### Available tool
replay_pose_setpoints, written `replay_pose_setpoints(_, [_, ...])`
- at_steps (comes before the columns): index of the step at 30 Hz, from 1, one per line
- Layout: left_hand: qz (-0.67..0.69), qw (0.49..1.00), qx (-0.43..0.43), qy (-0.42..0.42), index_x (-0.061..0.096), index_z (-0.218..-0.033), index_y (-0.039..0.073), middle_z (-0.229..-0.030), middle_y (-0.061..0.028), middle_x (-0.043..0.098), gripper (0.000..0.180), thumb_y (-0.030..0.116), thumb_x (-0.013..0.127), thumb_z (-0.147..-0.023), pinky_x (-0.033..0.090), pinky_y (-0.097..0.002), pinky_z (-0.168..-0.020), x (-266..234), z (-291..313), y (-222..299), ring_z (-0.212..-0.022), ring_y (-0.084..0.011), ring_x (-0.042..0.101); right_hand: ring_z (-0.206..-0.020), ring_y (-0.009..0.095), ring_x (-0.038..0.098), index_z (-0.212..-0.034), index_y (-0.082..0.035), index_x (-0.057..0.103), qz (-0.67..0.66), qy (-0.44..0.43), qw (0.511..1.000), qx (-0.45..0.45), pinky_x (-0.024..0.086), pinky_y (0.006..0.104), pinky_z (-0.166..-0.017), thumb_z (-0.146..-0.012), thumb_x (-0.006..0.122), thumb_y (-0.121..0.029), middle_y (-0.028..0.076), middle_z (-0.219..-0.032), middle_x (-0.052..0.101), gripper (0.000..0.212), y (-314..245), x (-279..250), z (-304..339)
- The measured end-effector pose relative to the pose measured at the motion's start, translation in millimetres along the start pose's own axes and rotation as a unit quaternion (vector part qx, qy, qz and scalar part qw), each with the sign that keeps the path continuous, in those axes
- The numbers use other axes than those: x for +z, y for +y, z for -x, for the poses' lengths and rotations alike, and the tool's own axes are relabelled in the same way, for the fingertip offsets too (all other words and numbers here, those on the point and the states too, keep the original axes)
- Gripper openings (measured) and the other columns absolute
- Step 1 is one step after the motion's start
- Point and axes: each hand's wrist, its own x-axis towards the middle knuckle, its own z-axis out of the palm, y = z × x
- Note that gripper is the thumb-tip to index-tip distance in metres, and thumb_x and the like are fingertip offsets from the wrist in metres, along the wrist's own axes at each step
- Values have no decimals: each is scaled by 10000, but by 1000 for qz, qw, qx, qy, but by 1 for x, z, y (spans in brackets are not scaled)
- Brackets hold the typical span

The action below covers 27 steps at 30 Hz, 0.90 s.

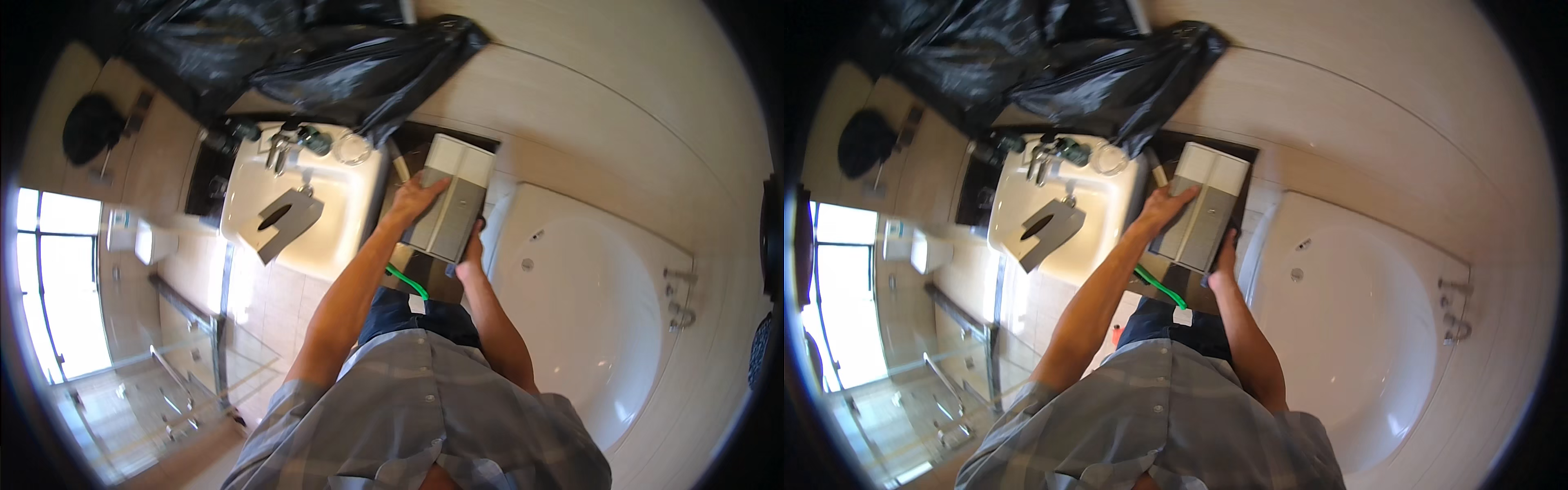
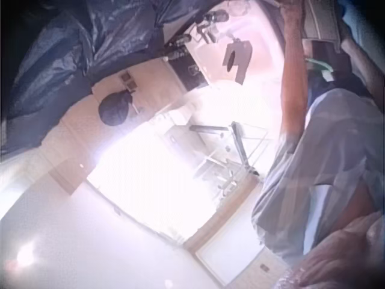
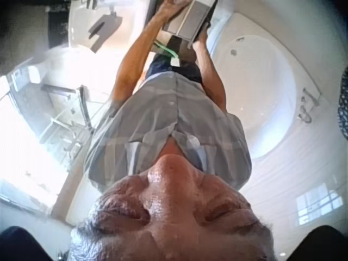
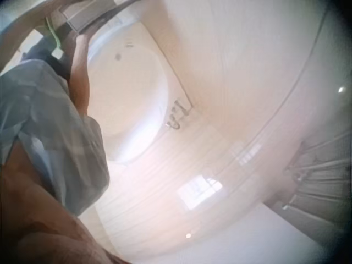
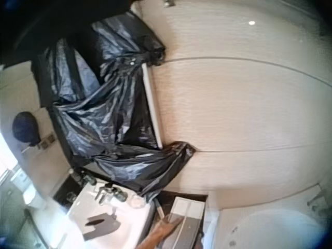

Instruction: The person wipes the interior of a bathroom vanity drawer with a cloth, then removes and wipes a small rectangular box and a white plastic tray before placing them back inside. The person continues wiping the drawer interior and the items repeatedly.

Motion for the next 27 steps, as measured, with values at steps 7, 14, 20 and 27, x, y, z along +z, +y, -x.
replay_pose_setpoints(7, [-137,981,124,53,463,-1402,26,-1282,-288,568,843,555,678,-782,502,-456,-952,29,42,-8,-1108,-435,613,-1120,261,616,-1371,-40,481,46,-98,993,-45,527,401,-934,-1026,408,-357,128,-1268,599,474,-6,-17,17])
replay_pose_setpoints(14, [-132,975,178,15,489,-1362,5,-1286,-305,551,752,474,696,-811,518,-473,-904,-23,131,19,-1037,-462,630,-1181,288,576,-1424,-58,426,-19,-62,997,-36,506,436,-972,-1041,323,-416,142,-1331,552,534,17,-18,106])
replay_pose_setpoints(20, [-91,956,257,111,512,-1312,-75,-1297,-297,561,688,346,749,-823,481,-420,-982,-99,196,-19,-1139,-419,603,-1179,270,585,-1413,-77,440,-31,-196,980,-25,504,428,-992,-1037,361,-418,125,-1325,558,514,71,7,160])
replay_pose_setpoints(27, [-30,979,173,105,551,-1288,-19,-1062,-223,704,574,305,732,-851,540,-389,-855,-183,231,-59,-996,-340,695,-1030,250,660,-1297,-69,559,-66,-149,981,108,546,393,-904,-1011,457,-449,121,-1177,648,486,123,104,193])
